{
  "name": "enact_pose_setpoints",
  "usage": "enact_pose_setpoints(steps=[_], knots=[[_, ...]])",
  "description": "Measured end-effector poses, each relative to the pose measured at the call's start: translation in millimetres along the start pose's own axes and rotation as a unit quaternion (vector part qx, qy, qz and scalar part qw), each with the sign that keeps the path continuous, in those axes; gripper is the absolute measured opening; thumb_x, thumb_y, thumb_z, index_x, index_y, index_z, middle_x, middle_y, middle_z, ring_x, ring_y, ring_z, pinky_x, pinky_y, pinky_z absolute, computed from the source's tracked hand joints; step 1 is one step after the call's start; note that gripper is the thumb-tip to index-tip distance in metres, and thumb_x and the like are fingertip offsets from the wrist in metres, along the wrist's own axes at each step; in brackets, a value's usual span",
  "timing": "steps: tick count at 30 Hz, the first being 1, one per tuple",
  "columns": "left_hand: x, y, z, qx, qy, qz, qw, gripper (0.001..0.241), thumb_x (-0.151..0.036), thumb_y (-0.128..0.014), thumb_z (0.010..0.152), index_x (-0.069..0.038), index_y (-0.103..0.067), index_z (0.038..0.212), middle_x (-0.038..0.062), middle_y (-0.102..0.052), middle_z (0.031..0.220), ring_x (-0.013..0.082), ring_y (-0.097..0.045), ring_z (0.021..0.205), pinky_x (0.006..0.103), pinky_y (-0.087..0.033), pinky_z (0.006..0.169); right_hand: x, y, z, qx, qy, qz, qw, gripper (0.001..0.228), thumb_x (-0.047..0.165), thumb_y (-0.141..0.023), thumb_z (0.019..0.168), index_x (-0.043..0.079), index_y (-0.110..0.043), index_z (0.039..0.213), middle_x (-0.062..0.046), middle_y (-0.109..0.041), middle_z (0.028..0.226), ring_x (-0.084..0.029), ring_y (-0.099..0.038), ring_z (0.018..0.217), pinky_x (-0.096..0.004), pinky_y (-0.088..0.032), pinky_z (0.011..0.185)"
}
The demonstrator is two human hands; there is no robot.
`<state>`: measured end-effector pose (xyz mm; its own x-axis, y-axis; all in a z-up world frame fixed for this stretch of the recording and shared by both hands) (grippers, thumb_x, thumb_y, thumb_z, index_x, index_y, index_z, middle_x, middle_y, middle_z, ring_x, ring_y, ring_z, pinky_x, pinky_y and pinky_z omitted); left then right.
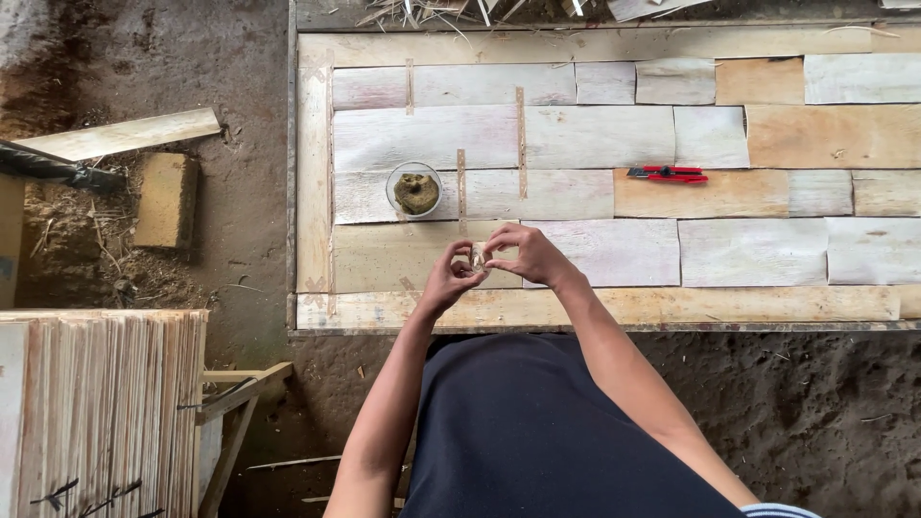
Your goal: Applying thin adhesive strips to the joints of wooden panels on a large board to secure them.
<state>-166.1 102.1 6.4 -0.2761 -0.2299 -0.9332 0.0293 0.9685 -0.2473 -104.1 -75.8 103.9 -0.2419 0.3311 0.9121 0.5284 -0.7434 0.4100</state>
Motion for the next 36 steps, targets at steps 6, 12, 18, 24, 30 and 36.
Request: enact_pose_setpoints(steps=[6, 12, 18, 24, 30, 36], knots=[[-14, -3, -5, -0.012, 0.013, 0.048, 0.999, 0.073, -0.002, -0.090, 0.070, -0.011, -0.058, 0.135, 0.010, -0.056, 0.115, 0.0085, -0.062, 0.076, 0.0185, -0.061, 0.074, -4, -1, -1, 0.015, -0.013, -0.011, 1.000, 0.012, 0.011, -0.084, 0.082, 0.010, -0.078, 0.092, -0.011, -0.074, 0.103, -0.027, -0.071, 0.101, -0.033, -0.061, 0.090], [-21, -5, -5, -0.014, 0.034, 0.061, 0.997, 0.072, -0.006, -0.091, 0.073, -0.012, -0.057, 0.136, 0.011, -0.055, 0.116, 0.0088, -0.061, 0.074, 0.0203, -0.061, 0.071, -7, -5, -2, 0.026, -0.051, -0.001, 0.998, 0.016, 0.009, -0.082, 0.082, 0.008, -0.073, 0.095, -0.012, -0.073, 0.094, -0.026, -0.074, 0.092, -0.034, -0.062, 0.085], [-8, -4, -1, -0.009, 0.045, 0.078, 0.996, 0.072, -0.014, -0.093, 0.075, -0.011, -0.054, 0.135, 0.016, -0.059, 0.113, 0.0093, -0.058, 0.071, 0.0200, -0.057, 0.064, -14, -5, -6, 0.033, -0.095, 0.031, 0.994, 0.033, 0.009, -0.081, 0.085, 0.006, -0.068, 0.114, -0.012, -0.074, 0.094, -0.025, -0.074, 0.090, -0.035, -0.060, 0.084], [-14, -17, -11, 0.071, 0.061, 0.067, 0.993, 0.062, -0.014, -0.082, 0.087, -0.016, -0.055, 0.143, 0.016, -0.054, 0.118, 0.0128, -0.059, 0.080, 0.0230, -0.056, 0.069, -3, 0, -9, 0.022, -0.099, 0.027, 0.994, 0.016, 0.007, -0.078, 0.086, 0.006, -0.075, 0.101, -0.015, -0.074, 0.094, -0.026, -0.075, 0.089, -0.034, -0.061, 0.083], [1, -4, -5, 0.042, 0.078, 0.081, 0.993, 0.057, -0.030, -0.083, 0.089, -0.014, -0.059, 0.139, 0.022, -0.057, 0.125, 0.0160, -0.060, 0.077, 0.0277, -0.054, 0.067, 1, 4, -13, 0.006, -0.136, 0.074, 0.988, 0.015, 0.005, -0.075, 0.087, 0.006, -0.076, 0.102, -0.012, -0.075, 0.094, -0.020, -0.073, 0.089, -0.031, -0.060, 0.084], [7, -10, -2, 0.050, 0.076, 0.104, 0.990, 0.053, -0.036, -0.072, 0.098, -0.012, -0.056, 0.142, 0.022, -0.055, 0.124, 0.0174, -0.054, 0.080, 0.0289, -0.050, 0.066, -5, -8, -11, -0.004, -0.145, 0.052, 0.988, 0.021, 0.013, -0.081, 0.081, 0.008, -0.074, 0.101, -0.013, -0.075, 0.090, -0.022, -0.072, 0.087, -0.034, -0.060, 0.080]])
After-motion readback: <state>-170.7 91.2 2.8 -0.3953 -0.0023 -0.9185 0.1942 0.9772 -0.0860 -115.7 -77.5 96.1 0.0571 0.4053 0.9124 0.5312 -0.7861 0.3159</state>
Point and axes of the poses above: each hand's wrist, its own z-axis towards the middle knuckle, its own y-axis out of the back of the hand, x = y × z, the point moved 4 cm from there along z, towards the middle knuckle
